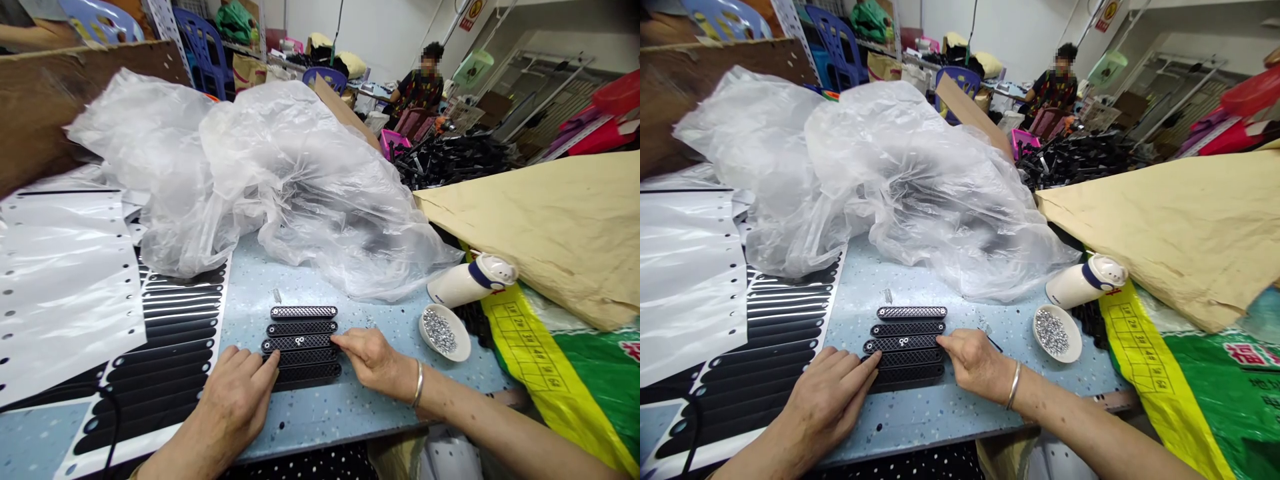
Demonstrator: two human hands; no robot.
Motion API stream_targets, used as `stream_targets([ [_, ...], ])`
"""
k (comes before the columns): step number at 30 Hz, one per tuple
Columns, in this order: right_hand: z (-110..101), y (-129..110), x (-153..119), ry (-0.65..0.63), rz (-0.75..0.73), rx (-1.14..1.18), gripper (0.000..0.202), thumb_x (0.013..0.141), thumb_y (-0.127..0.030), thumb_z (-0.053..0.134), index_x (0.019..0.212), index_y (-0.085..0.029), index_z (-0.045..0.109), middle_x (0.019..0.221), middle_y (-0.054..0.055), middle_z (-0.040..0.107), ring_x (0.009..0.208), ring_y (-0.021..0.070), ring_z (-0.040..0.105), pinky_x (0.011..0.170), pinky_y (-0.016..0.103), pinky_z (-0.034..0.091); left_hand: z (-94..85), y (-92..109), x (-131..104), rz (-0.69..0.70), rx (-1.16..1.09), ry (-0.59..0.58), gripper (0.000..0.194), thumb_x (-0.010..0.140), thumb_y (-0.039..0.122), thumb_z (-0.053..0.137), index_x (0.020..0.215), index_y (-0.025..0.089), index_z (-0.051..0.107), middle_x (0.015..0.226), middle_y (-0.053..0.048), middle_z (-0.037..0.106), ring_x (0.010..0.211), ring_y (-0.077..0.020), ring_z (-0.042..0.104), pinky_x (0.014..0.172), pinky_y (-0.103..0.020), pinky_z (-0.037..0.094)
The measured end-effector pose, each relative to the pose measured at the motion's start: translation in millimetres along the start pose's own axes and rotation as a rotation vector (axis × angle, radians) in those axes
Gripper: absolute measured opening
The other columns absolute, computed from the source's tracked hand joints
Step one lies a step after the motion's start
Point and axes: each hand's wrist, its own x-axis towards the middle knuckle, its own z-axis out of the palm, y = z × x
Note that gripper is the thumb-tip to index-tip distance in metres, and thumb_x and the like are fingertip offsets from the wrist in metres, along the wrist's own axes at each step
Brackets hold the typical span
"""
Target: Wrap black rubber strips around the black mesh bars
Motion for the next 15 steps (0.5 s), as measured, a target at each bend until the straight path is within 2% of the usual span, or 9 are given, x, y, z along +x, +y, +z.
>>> stream_targets([
  [5, -1.8, -3.2, 1.4, 0.013, -0.032, -0.007, 0.035, 0.09, -0.005, 0.041, 0.114, -0.01, 0.065, 0.073, 0.008, 0.066, 0.063, 0.0173, 0.059, 0.058, 0.029, 0.051, -0.5, 0.8, 0.2, -0.008, -0.008, -0.001, 0.02, 0.093, 0.007, 0.046, 0.104, 0.007, 0.063, 0.064, -0.003, 0.055, 0.059, -0.0184, 0.045, 0.06, -0.034, 0.035],
  [12, -0.7, -4.1, 0.3, 0.07, -0.03, 0.003, 0.034, 0.094, -0.008, 0.04, 0.121, -0.013, 0.06, 0.071, 0.004, 0.063, 0.06, 0.0159, 0.057, 0.056, 0.028, 0.05, -1.7, 1.6, 1.1, -0.017, -0.003, 0.001, 0.02, 0.092, 0.007, 0.047, 0.104, 0.008, 0.062, 0.064, -0.002, 0.055, 0.059, -0.0179, 0.046, 0.059, -0.034, 0.036],
  [15, -0.6, -4.9, -0.1, 0.042, -0.064, -0.046, 0.038, 0.091, -0.005, 0.038, 0.123, -0.012, 0.058, 0.072, 0.005, 0.063, 0.062, 0.0171, 0.056, 0.057, 0.03, 0.05, -0.5, 0.7, 1.2, -0.011, -0.004, -0.01, 0.02, 0.092, 0.007, 0.047, 0.105, 0.008, 0.062, 0.064, -0.002, 0.054, 0.059, -0.0182, 0.045, 0.059, -0.034, 0.035],
])
